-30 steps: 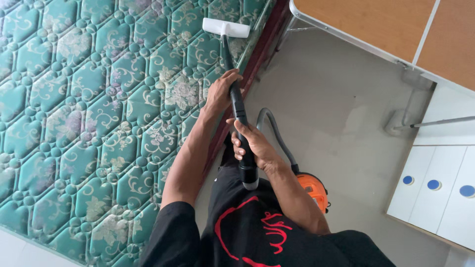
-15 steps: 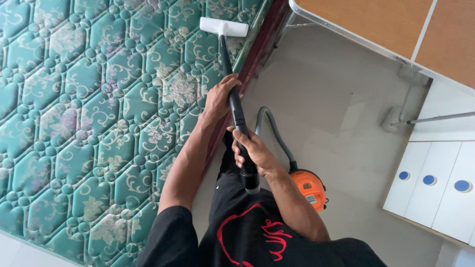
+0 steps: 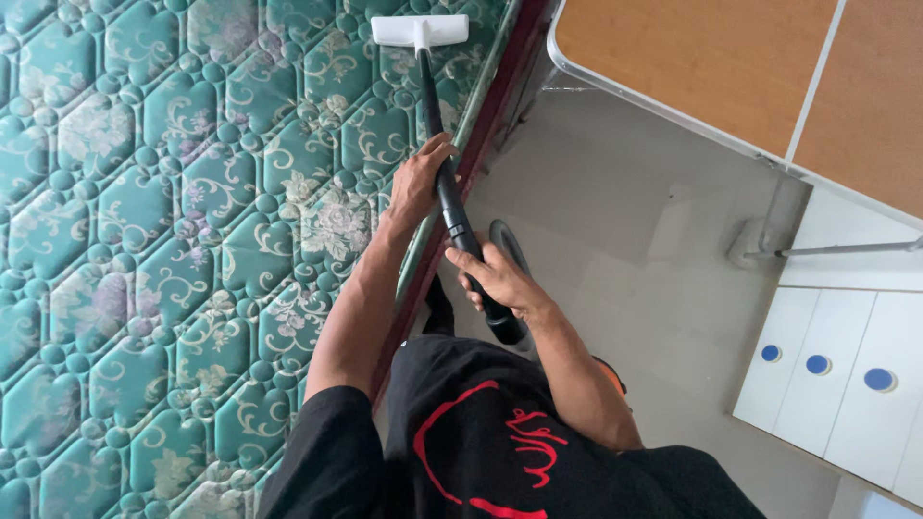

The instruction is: The person vacuums a mattress with a hand-held vacuum head attachment, moving the head in overlapping strokes across the quilted surface of the bed.

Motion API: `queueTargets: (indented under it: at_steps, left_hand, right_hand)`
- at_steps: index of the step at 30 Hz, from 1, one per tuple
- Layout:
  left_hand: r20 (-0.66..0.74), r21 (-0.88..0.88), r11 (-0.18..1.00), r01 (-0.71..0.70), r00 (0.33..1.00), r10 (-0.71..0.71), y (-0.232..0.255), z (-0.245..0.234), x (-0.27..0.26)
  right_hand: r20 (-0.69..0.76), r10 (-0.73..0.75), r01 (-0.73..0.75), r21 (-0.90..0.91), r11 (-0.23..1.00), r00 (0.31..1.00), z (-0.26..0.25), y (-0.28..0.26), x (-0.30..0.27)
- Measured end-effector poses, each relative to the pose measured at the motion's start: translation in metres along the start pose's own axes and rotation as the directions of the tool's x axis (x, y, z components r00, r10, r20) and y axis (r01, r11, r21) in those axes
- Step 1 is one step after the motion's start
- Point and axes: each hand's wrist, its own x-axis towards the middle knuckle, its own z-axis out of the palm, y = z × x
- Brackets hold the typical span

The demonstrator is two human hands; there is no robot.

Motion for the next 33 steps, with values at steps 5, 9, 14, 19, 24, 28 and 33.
queueTargets:
  at_steps: [5,9,14,19,24,28,33]
  left_hand:
    - [0.04,0.085,0.995,0.054,0.998,-0.057,-0.027,-0.01,0.024]
    - [0.094,0.107,0.989,0.105,0.989,-0.115,-0.038,-0.02,0.034]
    - [0.1,0.107,0.989,0.099,0.989,-0.11,-0.038,-0.03,0.039]
    - [0.035,0.077,0.997,0.003,0.999,-0.006,-0.041,-0.032,0.047]
    - [0.023,0.031,0.996,-0.078,0.997,0.077,-0.039,-0.03,0.058]
    - [0.007,-0.072,0.994,-0.085,0.996,0.085,-0.026,-0.031,0.054]
    - [-0.131,-0.122,0.992,-0.02,0.991,0.004,0.004,-0.016,0.027]
  right_hand:
    - [0.002,-0.039,0.039,-0.225,0.974,0.999,0.0,-0.022,0.04]
    - [-0.031,-0.011,-0.002,-0.395,0.919,0.999,0.01,-0.046,0.051]
    - [-0.027,-0.013,0.0,-0.45,0.893,1.0,0.021,-0.064,0.051]
    - [0.006,-0.015,0.015,-0.237,0.971,1.0,0.016,-0.058,0.055]
    - [0.066,-0.046,0.038,0.11,0.993,0.997,0.008,-0.052,0.049]
    - [0.13,-0.101,0.055,0.316,0.947,0.986,0.004,-0.043,0.032]
    - [0.188,-0.16,0.07,0.412,0.908,0.969,0.006,-0.031,0.002]
